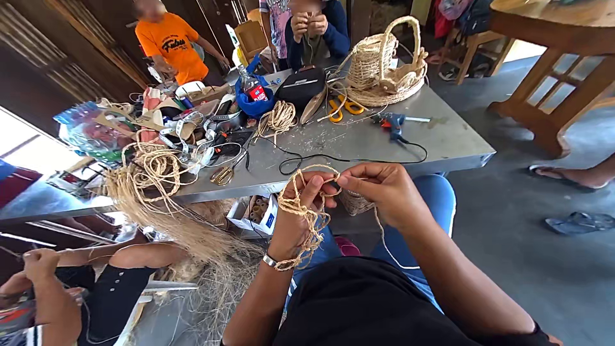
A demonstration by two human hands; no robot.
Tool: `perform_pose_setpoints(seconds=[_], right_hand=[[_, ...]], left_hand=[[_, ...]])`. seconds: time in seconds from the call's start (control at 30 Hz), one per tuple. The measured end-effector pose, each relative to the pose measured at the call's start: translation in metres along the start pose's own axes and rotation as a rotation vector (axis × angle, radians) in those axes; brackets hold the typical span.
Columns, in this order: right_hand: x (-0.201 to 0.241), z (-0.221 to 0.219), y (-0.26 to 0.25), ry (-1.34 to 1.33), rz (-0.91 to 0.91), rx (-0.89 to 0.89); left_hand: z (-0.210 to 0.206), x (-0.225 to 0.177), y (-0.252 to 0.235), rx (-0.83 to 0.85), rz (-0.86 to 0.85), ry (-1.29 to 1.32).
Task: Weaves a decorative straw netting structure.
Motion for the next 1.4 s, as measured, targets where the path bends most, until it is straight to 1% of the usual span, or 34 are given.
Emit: perform_pose_setpoints(seconds=[0.17, 0.37, 0.5, 0.63, 0.73, 0.8, 0.97, 1.07, 1.27, 1.33, 1.4], right_hand=[[0.002, 0.002, 0.002, -0.010, 0.001, 0.015], [0.008, -0.001, 0.003, 0.065, 0.060, 0.012], [0.012, -0.005, 0.005, 0.149, 0.139, 0.016], [0.020, -0.012, 0.009, 0.284, 0.248, -0.023], [0.022, -0.012, 0.011, 0.345, 0.276, -0.044], [0.021, -0.012, 0.012, 0.373, 0.296, -0.021], [0.025, -0.015, 0.016, 0.369, 0.330, -0.012], [0.027, -0.017, 0.018, 0.363, 0.362, -0.032], [0.027, -0.017, 0.021, 0.395, 0.401, -0.047], [0.026, -0.016, 0.020, 0.407, 0.403, -0.064], [0.025, -0.014, 0.016, 0.407, 0.405, -0.071]], left_hand=[[0.001, -0.005, 0.002, -0.011, -0.004, -0.036], [-0.002, -0.007, 0.000, 0.060, -0.040, -0.017], [-0.007, -0.009, -0.001, 0.006, -0.008, -0.071], [-0.012, -0.014, -0.005, 0.020, -0.060, -0.105], [-0.010, -0.018, -0.003, 0.028, -0.120, -0.151], [-0.010, -0.023, 0.000, 0.009, -0.156, -0.231], [-0.013, -0.034, 0.004, -0.007, -0.268, -0.409], [-0.015, -0.037, 0.006, -0.017, -0.325, -0.444], [-0.015, -0.038, 0.010, -0.020, -0.369, -0.446], [-0.014, -0.038, 0.010, -0.020, -0.351, -0.453], [-0.009, -0.036, 0.008, -0.020, -0.254, -0.385]])
Point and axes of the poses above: each hand's wrist, its own y-axis away from the middle knuckle, its own z-axis out of the back of the hand, x = y × z, the point moved 5 cm from there along -y, towards the middle knuckle, and after that the axes turned 4 degrees about -z, right-handed, at the moved point
